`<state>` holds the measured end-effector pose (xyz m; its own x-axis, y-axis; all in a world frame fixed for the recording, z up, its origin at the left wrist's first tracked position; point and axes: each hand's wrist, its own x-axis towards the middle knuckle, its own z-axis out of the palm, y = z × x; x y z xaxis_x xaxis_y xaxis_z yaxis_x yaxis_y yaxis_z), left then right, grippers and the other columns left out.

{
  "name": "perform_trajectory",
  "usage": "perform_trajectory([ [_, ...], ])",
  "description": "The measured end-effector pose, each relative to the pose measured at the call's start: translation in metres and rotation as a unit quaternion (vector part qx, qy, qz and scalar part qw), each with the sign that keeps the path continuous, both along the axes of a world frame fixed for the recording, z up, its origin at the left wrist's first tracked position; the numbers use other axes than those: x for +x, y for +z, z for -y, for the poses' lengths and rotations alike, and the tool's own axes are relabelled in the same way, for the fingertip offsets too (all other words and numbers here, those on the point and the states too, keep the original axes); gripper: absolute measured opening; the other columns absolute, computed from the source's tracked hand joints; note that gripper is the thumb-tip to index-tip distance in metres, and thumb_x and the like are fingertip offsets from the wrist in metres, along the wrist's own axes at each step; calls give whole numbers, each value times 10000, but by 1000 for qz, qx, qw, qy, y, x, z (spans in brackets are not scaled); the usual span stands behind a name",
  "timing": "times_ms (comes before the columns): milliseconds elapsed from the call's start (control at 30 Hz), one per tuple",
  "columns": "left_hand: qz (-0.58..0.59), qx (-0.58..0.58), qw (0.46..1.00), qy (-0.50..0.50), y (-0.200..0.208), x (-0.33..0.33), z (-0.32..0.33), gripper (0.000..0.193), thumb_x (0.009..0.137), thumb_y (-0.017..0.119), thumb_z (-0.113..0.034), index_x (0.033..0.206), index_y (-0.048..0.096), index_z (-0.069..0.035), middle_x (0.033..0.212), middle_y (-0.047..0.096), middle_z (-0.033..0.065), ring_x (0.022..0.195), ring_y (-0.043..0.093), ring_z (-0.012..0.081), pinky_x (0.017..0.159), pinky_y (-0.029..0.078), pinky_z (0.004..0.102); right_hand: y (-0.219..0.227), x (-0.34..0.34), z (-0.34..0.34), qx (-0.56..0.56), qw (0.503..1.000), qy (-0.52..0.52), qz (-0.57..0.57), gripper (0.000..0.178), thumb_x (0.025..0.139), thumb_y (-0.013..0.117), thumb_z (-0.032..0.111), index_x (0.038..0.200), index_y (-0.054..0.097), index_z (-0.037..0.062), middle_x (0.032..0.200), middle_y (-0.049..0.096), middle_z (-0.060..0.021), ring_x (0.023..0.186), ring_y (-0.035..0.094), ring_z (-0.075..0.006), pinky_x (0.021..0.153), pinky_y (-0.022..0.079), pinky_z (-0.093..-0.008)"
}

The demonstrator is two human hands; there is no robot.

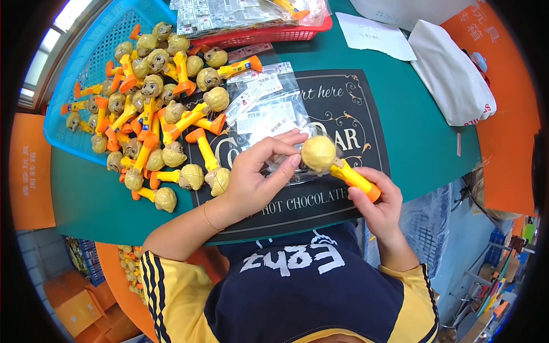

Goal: Packing toy figures and accessories into plastic bags.

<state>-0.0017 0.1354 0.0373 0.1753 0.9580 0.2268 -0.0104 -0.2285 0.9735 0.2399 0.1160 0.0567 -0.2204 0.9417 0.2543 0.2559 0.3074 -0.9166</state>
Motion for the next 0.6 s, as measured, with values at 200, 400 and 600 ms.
perform_trajectory([
  [200, -77, 64, 995, -7, 1, -8, 0, 60, 890, 661, -50, 943, 636, -39, 1214, 660, 148, 1268, 545, 321, 1037, 427, 404, 4, 4, -7, 181, 946, 41, 267, 385, 727, 810, 120, 1072, 671, 25, 738, 651, -64, 603, 589, -230, 623, 402, -332],
  [400, -202, 175, 962, -58, 3, -4, -4, 113, 830, 722, -66, 911, 643, -76, 1197, 673, 110, 1275, 535, 349, 1007, 447, 419, -2, 1, -2, -80, 995, 16, 56, 290, 854, 728, 112, 1103, 644, -10, 707, 646, -49, 577, 565, -107, 517, 403, -239],
  [600, -97, 40, 991, -79, 9, -2, -5, 73, 874, 696, -54, 923, 642, -55, 1215, 667, 141, 1314, 500, 328, 1062, 403, 411, 6, -5, 1, -303, 947, -18, -107, 290, 908, 669, 95, 1167, 607, -22, 774, 654, -60, 591, 571, -80, 530, 434, -186],
])
